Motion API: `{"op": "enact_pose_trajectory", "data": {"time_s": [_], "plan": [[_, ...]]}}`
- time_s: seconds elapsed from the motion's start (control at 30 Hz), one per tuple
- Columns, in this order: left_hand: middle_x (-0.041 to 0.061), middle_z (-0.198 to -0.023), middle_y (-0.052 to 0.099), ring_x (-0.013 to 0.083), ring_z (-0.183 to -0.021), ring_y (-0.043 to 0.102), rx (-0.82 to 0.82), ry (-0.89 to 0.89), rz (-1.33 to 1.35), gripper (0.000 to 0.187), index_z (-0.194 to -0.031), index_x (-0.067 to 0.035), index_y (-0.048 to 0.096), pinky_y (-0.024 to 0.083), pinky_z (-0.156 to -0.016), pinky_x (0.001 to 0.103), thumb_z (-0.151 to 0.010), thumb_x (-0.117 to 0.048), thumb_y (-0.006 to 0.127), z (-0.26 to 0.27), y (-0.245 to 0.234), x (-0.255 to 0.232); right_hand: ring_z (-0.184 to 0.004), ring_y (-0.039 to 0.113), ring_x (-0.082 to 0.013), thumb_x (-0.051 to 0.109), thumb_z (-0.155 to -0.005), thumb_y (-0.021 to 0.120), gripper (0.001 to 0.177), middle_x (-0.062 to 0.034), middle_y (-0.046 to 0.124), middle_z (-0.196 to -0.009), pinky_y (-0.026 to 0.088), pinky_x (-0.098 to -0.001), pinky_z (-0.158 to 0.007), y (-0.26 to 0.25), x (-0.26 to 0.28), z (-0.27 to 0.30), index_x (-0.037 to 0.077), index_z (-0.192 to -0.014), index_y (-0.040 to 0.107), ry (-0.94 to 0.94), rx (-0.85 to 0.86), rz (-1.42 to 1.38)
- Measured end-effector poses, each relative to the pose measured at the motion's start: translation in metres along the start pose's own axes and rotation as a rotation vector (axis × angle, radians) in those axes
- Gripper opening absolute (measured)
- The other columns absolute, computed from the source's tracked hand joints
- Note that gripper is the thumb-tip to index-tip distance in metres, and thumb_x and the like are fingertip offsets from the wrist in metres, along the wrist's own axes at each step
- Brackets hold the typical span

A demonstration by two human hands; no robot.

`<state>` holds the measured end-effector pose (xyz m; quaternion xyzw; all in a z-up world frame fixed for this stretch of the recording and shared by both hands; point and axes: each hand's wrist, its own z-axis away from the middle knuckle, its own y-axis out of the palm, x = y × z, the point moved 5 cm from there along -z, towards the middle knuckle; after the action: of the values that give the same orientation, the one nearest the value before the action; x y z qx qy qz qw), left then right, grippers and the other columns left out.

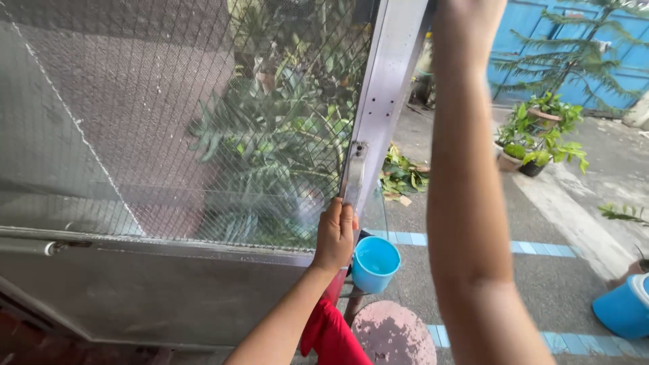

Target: Cleaning a metal screen door frame and handle with a sponge and water.

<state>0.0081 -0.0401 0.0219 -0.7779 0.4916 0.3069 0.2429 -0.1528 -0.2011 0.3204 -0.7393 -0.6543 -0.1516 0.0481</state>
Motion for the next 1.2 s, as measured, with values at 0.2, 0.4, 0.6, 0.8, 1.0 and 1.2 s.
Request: {"op": "enact_pose_trajectory", "data": {"time_s": [0.2,0.4,0.6,0.8,1.0,1.2], "plan": [[0.007,-0.067,0.062,0.0225,-0.062,0.064,0.002,-0.073,-0.018,0.034,-0.088,-0.006,0.052,0.049,-0.059,0.038,-0.109,-0.031,0.043,-0.007,0.000,0.004,-0.066,0.043,-0.0135,0.010,-0.097,0.068,0.031,-0.0038,0.047,-0.074,0.036,-0.0322,-0.060,-0.008,0.010,0.151,0.002,-0.075,0.047,0.081,0.050,0.254],[0.006,-0.078,0.070,0.0178,-0.072,0.069,0.039,-0.309,0.298,0.030,-0.098,-0.006,0.065,0.055,-0.066,0.035,-0.105,-0.030,0.050,-0.050,-0.007,-0.028,-0.064,0.047,-0.0052,0.014,-0.098,0.066,0.012,0.0025,0.055,-0.072,0.040,-0.0236,-0.057,-0.013,-0.004,0.237,0.004,-0.091,0.063,0.531,0.111,0.057],[0.005,-0.065,0.063,0.0151,-0.055,0.064,-0.050,-0.185,-0.014,0.034,-0.097,-0.008,0.058,0.049,-0.050,0.032,-0.110,-0.034,0.042,-0.056,0.007,-0.030,-0.067,0.046,-0.0091,0.013,-0.101,0.066,0.025,0.0013,0.052,-0.075,0.040,-0.0267,-0.059,-0.004,0.002,0.127,0.006,-0.081,0.055,0.314,0.109,0.107],[0.005,-0.056,0.058,0.0174,-0.045,0.062,-0.044,-0.217,0.047,0.033,-0.094,-0.007,0.051,0.047,-0.040,0.033,-0.110,-0.035,0.042,-0.042,0.009,-0.020,-0.067,0.046,-0.0088,0.023,-0.104,0.068,0.029,-0.0006,0.056,-0.071,0.041,-0.0324,-0.061,0.000,-0.034,0.015,0.004,-0.084,0.060,0.202,0.054,0.020],[0.011,-0.070,0.061,0.0323,-0.064,0.066,-0.041,-0.007,-0.171,0.028,-0.103,-0.004,0.054,0.049,-0.057,0.044,-0.110,-0.029,0.044,-0.009,0.005,0.003,-0.072,0.040,-0.0096,0.014,-0.105,0.076,0.033,0.0022,0.048,-0.076,0.036,-0.0326,-0.062,-0.014,-0.023,0.097,0.002,-0.085,0.052,0.163,0.039,-0.021],[0.020,-0.100,0.056,0.0408,-0.093,0.058,-0.084,0.184,-0.247,0.026,-0.108,-0.001,0.053,0.047,-0.084,0.047,-0.113,-0.024,0.044,0.002,0.003,-0.003,-0.069,0.041,-0.0093,0.008,-0.103,0.068,0.020,0.0007,0.047,-0.075,0.036,-0.0293,-0.061,-0.021,0.003,0.244,0.002,-0.092,0.053,0.267,0.143,0.126]]}}
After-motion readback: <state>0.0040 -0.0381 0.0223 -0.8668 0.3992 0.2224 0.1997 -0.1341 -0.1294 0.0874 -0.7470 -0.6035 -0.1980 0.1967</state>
